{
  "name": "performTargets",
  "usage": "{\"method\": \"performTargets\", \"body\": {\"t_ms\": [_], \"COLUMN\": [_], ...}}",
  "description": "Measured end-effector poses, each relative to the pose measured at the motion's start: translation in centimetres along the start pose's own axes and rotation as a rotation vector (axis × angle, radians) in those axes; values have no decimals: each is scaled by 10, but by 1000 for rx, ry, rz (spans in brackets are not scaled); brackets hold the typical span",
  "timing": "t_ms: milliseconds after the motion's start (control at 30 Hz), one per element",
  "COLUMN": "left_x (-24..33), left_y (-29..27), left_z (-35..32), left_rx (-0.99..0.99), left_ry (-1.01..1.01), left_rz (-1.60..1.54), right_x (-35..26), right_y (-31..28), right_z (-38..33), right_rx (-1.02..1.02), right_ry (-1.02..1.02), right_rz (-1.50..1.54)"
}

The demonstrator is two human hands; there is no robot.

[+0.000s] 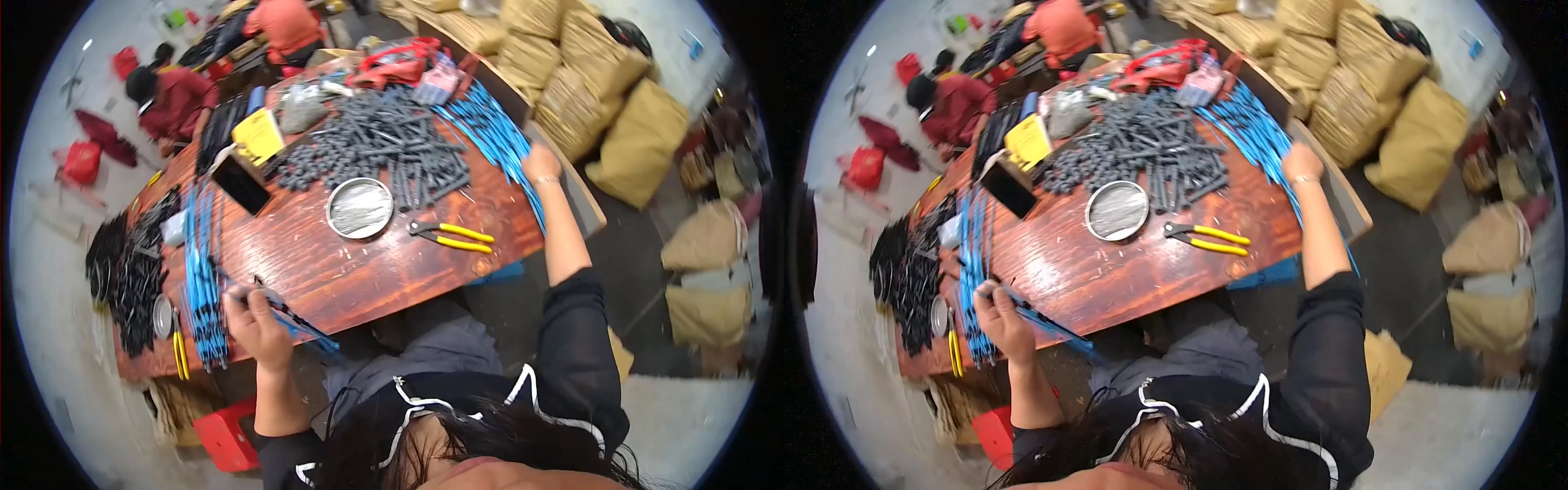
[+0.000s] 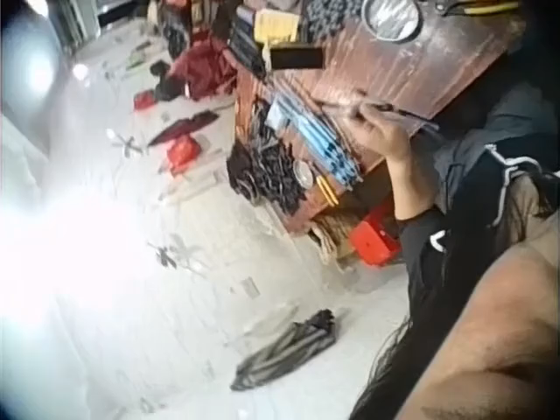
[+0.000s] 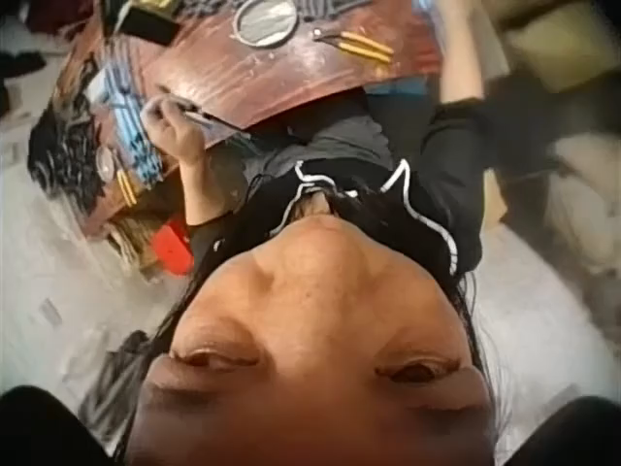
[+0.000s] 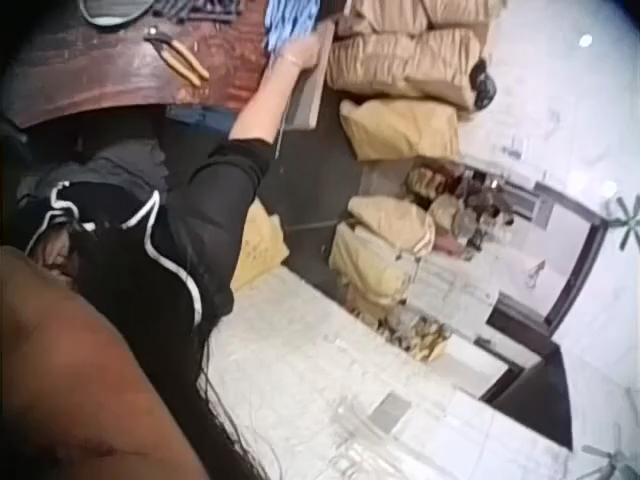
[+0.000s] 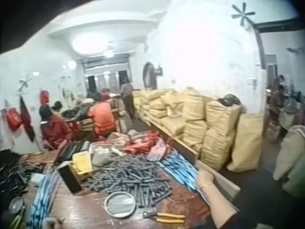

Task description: Bundling multiple blue cables together using metal fasteners and cutting them with pliers.

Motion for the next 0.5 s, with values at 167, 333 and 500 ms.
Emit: {"method": "performTargets", "body": {"t_ms": [167,333,500], "left_x": [5,-6,-24], "left_y": [-7,-29,-33], "left_z": [10,22,39], "left_rx": [-40,-110,84], "left_ry": [-48,-245,-375], "left_rz": [151,62,-341], "right_x": [-11,-27,-39], "right_y": [2,-39,-72], "right_z": [-2,-21,-18], "right_rx": [-4,388,225], "right_ry": [-34,-143,-294], "right_rz": [-36,-44,386]}}
Point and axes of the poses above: each hand's wrist, its own z-axis towards the middle knuckle, its own y-axis out of the palm, x = y × z, the point moved 4 cm from there along z, towards the middle knuckle, and after that the axes turned 6 degrees about -x, right-handed, at the moved point
